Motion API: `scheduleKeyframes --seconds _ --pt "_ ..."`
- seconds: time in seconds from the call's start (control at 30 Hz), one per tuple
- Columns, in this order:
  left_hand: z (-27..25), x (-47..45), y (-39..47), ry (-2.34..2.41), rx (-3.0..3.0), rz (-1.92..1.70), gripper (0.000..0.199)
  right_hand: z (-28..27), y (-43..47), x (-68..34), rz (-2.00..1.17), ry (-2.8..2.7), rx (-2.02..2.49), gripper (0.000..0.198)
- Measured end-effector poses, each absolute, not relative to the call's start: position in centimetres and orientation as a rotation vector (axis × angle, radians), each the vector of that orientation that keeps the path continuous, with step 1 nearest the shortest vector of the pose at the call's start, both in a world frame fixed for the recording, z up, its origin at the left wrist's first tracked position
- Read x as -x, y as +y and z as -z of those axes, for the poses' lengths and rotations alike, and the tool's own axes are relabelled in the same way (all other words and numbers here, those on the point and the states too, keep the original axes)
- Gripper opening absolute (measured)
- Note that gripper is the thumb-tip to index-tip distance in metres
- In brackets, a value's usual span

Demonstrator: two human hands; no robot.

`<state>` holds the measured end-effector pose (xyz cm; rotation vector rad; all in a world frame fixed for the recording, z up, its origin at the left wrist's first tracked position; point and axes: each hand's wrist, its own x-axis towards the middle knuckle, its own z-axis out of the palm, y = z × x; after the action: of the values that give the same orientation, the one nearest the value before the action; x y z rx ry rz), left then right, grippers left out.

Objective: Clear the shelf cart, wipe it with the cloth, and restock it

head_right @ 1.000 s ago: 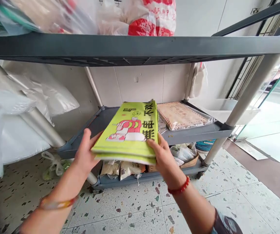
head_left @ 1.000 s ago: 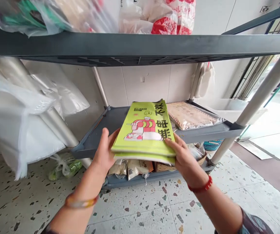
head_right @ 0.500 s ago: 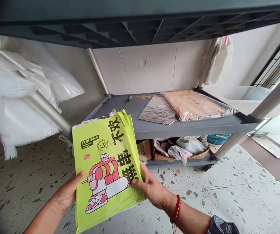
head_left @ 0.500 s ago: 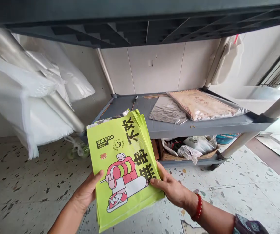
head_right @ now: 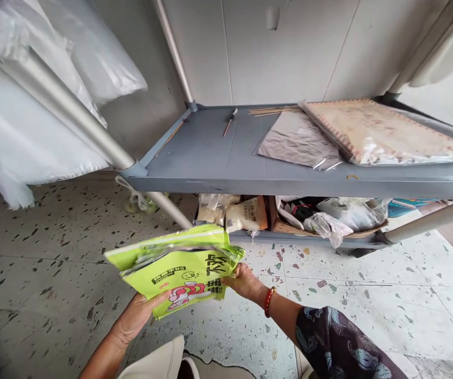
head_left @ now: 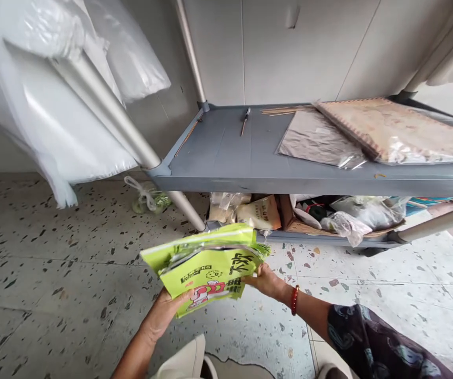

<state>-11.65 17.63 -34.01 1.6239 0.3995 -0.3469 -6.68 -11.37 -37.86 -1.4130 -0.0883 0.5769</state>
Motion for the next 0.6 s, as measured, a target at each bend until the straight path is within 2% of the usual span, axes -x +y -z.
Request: scheduleKeyframes --seconds 0.1,0.2,0.33,0.43,0.6 --pt "36.4 11.7 19.1 0.348 -1.660 0.279 0.047 40.3 -9.9 7.1 -0.507 -0.139 1.457 0.039" --pt "39.0 11.4 19.4 0.331 -1.636 0.264 0.041 43.5 -9.0 8.3 -0.517 -0.111 1.507 0.037" --pt "41.6 11.4 19.5 0.488 -1.571 0.284 0.049 47.2 -7.6 9.9 -0.424 -0.018 1.593 0.033" --pt "42.6 11.6 19.7 0.494 -1.470 0.243 0.055 48.0 -6.1 10.1 -0.424 0.068 1.539 0.037" --pt "44.1 11.5 20.2 0.562 -1.432 0.245 0.046 47.7 -3.4 8.2 -0.416 0.143 1.569 0.046"
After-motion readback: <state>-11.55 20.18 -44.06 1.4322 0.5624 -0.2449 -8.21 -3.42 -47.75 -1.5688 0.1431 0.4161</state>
